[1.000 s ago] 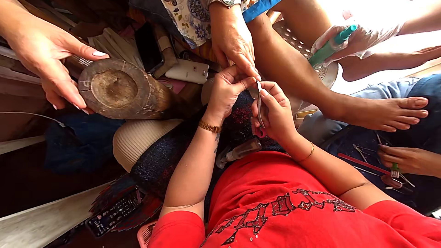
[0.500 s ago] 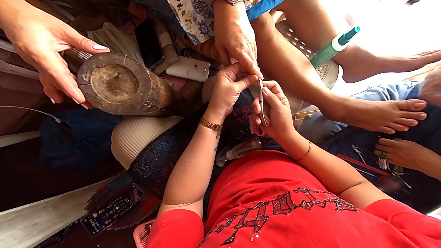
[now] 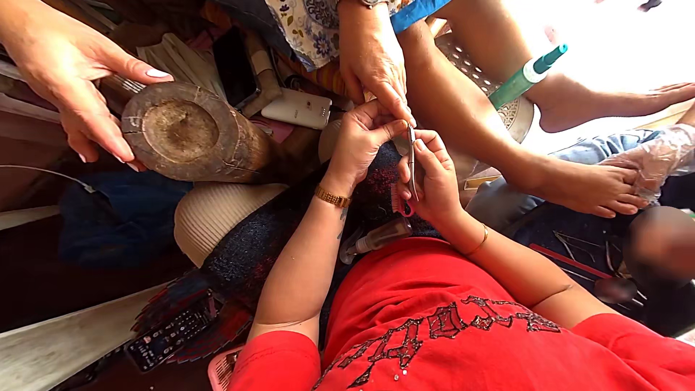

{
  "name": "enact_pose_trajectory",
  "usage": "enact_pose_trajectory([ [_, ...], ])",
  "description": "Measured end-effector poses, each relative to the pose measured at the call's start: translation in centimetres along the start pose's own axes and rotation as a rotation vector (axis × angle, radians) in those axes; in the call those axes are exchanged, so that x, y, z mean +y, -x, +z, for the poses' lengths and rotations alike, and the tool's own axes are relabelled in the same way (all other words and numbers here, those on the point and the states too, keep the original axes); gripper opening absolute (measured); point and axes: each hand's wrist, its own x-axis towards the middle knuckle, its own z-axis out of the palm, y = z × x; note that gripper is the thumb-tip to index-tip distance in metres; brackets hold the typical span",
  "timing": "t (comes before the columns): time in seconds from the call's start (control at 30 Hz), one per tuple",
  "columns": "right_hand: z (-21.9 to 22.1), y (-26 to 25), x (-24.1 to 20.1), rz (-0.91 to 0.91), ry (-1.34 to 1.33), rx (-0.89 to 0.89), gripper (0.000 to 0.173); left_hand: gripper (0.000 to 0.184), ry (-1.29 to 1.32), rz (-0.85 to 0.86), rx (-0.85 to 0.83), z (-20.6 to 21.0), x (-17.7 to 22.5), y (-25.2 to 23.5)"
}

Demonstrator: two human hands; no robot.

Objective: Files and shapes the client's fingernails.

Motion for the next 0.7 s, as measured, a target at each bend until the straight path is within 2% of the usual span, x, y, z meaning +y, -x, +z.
enact_pose_trajectory([
  [0.17,0.3,-0.1,0.3,-0.072,0.032,0.043,0.020,0.015,-0.003,-0.005,-0.007,0.0,0.0,0.0],
  [0.23,0.5,-0.2,-0.1,-0.235,0.168,0.044,0.020,0.015,-0.023,-0.033,-0.054,-0.3,0.4,0.1],
  [0.33,1.1,-1.9,-1.8,-0.488,0.398,-0.129,0.014,0.010,-0.025,-0.064,-0.118,-1.2,1.2,0.1],
  [0.4,2.4,-4.1,-3.3,-0.496,0.529,-0.256,0.015,0.009,-0.047,-0.077,-0.133,-1.6,1.5,0.1],
  [0.5,4.0,-8.3,-5.3,-0.610,0.630,-0.309,0.016,0.015,-0.076,-0.043,-0.181,-2.2,1.6,0.2],
  [0.57,4.2,-10.4,-7.9,-0.550,0.742,-0.463,0.015,0.019,-0.061,-0.011,-0.213,-2.5,1.7,0.2],
  [0.7,3.9,-11.2,-13.3,-0.090,1.192,-1.029,0.017,0.019,0.003,0.014,-0.221,-2.6,1.7,0.2],
])
